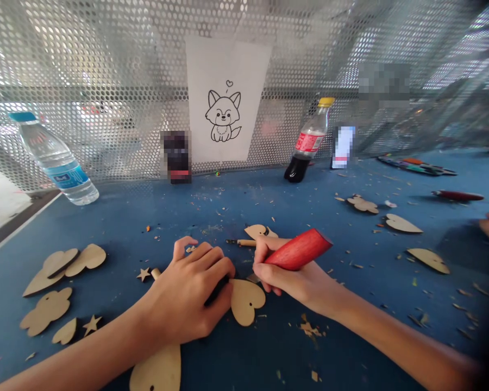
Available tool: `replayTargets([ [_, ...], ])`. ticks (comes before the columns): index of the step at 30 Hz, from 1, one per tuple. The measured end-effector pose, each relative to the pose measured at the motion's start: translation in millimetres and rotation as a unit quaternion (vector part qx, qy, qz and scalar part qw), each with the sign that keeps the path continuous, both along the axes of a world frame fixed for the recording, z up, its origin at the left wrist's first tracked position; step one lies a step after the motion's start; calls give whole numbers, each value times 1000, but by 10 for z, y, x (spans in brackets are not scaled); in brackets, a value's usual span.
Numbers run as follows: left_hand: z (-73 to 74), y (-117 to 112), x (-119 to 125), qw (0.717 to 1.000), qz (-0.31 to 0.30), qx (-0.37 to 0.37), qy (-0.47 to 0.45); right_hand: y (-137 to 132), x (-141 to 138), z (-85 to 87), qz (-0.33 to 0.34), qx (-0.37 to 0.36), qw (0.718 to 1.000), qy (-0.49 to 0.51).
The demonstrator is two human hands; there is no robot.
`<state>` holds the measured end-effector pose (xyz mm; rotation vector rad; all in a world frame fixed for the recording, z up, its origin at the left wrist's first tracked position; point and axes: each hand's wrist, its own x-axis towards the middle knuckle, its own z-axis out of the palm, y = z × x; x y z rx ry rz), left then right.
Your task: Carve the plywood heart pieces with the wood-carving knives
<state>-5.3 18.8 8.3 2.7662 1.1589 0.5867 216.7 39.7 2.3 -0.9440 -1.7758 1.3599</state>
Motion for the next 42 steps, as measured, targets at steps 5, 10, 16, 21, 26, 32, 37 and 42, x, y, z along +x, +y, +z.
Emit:
replayTargets([
  [5,-2,2,0,1000,1,-8,6,-2,8,2,1,-6,1000,0],
  [10,-10,1,-11,1000,4,-2,2,-2,17,-10,3,-3,1000,-2],
  [16,-1,-7,-15,1000,5,5,-1,17,33,-58,10,-19,1000,3],
  [21,-7,-11,-7,1000,2,-8,6,12,26,-30,1,-23,1000,-2],
  [26,-22,4,-11,1000,4,-20,12,17,36,-38,5,-21,1000,7],
  [32,-18,8,-4,1000,1,-13,10,11,53,-35,5,-21,1000,5],
  [37,-27,12,-11,1000,2,-4,3,17,43,-34,1,-10,1000,-5],
  [42,-35,2,-25,1000,1,6,-6,9,43,-32,1,-10,1000,-2],
])
